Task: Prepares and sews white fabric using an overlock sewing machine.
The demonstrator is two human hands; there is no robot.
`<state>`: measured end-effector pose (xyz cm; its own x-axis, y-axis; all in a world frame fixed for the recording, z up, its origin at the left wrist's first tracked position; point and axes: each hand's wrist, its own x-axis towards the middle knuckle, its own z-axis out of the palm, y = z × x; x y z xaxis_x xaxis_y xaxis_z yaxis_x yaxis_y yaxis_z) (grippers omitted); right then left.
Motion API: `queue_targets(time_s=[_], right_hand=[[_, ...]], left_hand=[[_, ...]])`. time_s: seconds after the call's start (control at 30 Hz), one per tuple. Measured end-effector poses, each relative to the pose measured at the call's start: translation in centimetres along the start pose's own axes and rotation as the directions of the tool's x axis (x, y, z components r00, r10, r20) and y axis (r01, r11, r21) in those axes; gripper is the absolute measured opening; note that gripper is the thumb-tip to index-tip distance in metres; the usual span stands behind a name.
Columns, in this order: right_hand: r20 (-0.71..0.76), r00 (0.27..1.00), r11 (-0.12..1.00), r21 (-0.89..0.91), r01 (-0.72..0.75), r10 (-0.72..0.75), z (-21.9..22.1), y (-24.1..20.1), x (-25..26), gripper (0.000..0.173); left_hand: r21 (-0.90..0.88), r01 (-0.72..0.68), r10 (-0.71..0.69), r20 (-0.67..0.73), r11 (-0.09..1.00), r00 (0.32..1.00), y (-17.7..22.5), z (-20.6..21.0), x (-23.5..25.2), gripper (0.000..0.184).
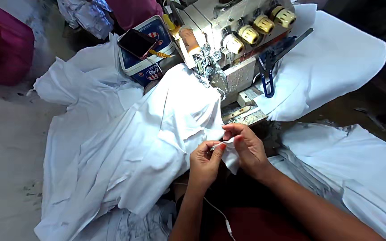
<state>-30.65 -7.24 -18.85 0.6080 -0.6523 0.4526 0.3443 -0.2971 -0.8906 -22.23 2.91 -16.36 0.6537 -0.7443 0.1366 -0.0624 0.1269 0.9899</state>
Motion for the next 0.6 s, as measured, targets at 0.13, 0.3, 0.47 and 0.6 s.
queue_targets(time_s=[0.13, 0.3, 0.47, 0.6], right_hand=[[0.054, 0.990, 0.984, 0.115, -0.134, 0.128, 0.3, -0.9, -0.7, 0.028], [0.060, 0.998, 0.987, 0.160, -0.033, 0.024, 0.5, -2.5, -1.2, 0.007], [0.167, 0.972, 0.969, 0.210, 0.130, -0.167, 1.0, -4.3, -1.5, 0.011], [0.199, 0.973, 0.936, 0.350, 0.043, -0.119, 1.8, -4.2, -2.2, 0.008]], left_hand=[[-0.009, -0.174, 0.174, -0.001, 0.985, 0.985, 0.1, -1.5, -0.6, 0.009], [-0.259, -0.163, 0.192, 0.089, 0.952, 0.977, 0.3, -3.2, -1.5, 0.015], [-0.532, -0.053, 0.260, 0.322, 0.845, 0.911, 0.2, -3.8, -1.7, 0.019], [-0.555, -0.005, 0.315, 0.465, 0.832, 0.827, 0.1, -4.4, -1.1, 0.021]])
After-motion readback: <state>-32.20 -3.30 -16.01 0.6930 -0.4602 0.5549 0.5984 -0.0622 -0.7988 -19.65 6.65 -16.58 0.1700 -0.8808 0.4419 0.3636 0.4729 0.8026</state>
